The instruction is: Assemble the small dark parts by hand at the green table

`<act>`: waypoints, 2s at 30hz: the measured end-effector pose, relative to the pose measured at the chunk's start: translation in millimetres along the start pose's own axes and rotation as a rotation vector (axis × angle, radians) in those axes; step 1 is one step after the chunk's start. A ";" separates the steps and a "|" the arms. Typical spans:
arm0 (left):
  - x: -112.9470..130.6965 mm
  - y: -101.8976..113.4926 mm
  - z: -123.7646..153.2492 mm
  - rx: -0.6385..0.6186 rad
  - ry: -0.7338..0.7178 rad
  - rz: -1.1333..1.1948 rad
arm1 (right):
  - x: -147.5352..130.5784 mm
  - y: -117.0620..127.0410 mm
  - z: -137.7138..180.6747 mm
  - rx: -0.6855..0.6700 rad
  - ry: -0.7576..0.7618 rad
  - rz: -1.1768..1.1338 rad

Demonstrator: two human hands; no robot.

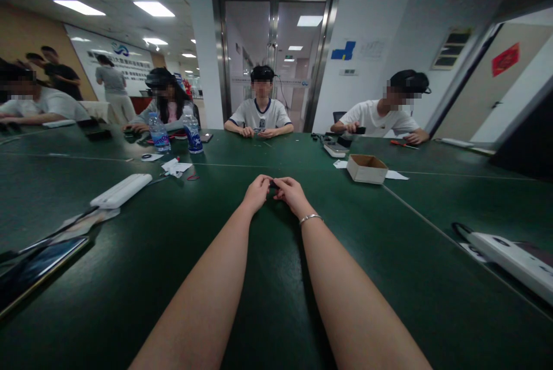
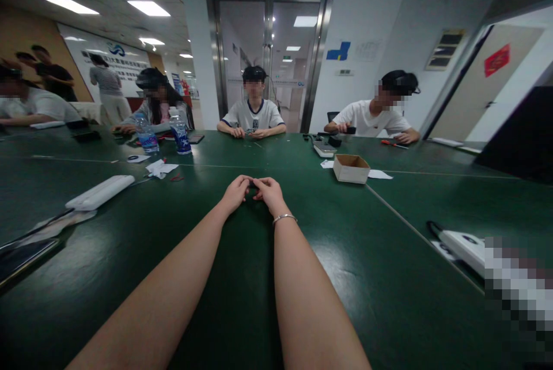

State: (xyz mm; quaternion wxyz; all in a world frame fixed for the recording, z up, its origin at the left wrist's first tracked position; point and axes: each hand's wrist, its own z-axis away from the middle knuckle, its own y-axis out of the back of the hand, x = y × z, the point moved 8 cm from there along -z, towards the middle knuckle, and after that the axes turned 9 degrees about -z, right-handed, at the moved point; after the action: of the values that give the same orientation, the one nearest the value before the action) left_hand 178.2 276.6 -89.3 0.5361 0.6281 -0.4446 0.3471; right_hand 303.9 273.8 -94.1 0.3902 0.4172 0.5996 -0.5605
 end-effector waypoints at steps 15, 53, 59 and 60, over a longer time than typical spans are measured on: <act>0.5 1.1 1.5 0.008 0.051 0.070 | 0.3 0.2 -0.2 0.004 -0.019 -0.011; -4.3 15.4 -2.0 0.068 0.044 0.293 | -5.3 -15.0 7.1 -0.147 -0.084 -0.002; -4.3 14.5 -3.1 0.063 0.051 0.286 | -7.4 -15.0 8.5 -0.155 -0.047 0.014; -4.2 14.4 -3.0 0.064 0.053 0.289 | -8.4 -14.7 8.5 -0.150 -0.037 0.005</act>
State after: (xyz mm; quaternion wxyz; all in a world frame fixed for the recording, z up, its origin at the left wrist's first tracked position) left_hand 163.4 279.9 -87.3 0.4715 0.5650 -0.5048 0.4512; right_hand 293.1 264.5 -81.7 0.4329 0.3780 0.6315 -0.5205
